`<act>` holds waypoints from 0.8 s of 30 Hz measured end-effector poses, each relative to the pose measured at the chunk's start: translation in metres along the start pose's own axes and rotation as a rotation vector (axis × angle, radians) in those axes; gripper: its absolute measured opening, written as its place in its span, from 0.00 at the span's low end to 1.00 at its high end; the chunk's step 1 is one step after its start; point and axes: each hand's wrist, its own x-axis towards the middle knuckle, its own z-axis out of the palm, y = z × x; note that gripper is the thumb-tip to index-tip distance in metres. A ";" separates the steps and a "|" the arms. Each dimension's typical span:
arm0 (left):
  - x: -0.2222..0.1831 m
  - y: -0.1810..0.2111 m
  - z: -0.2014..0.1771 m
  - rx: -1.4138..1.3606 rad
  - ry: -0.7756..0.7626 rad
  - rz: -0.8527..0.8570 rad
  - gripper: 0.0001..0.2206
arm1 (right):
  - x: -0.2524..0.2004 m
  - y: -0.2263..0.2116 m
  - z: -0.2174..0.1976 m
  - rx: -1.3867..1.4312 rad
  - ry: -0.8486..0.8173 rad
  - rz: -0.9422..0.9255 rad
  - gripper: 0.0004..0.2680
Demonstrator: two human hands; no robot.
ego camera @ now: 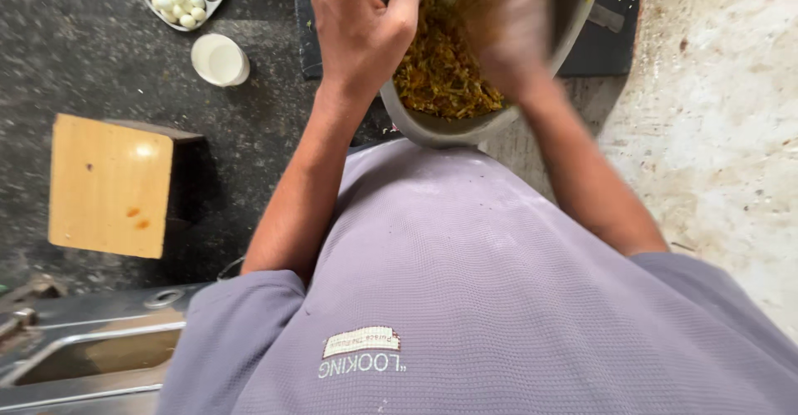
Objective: The person mixes a food filling in a bowl by hand and then places small portions of the filling onto squares of dough laid out on a table.
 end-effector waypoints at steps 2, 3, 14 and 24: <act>-0.002 0.001 -0.003 0.044 -0.012 -0.042 0.10 | -0.010 -0.009 0.018 0.074 -0.468 0.001 0.24; 0.001 0.000 -0.004 0.074 -0.010 -0.059 0.11 | -0.008 -0.011 0.017 0.154 -0.632 0.025 0.26; -0.002 0.000 -0.014 -0.057 0.045 -0.067 0.08 | 0.021 -0.027 -0.023 0.338 0.186 0.091 0.13; -0.025 -0.020 -0.047 0.092 0.135 -0.252 0.14 | 0.028 -0.032 -0.057 0.623 -0.119 0.211 0.07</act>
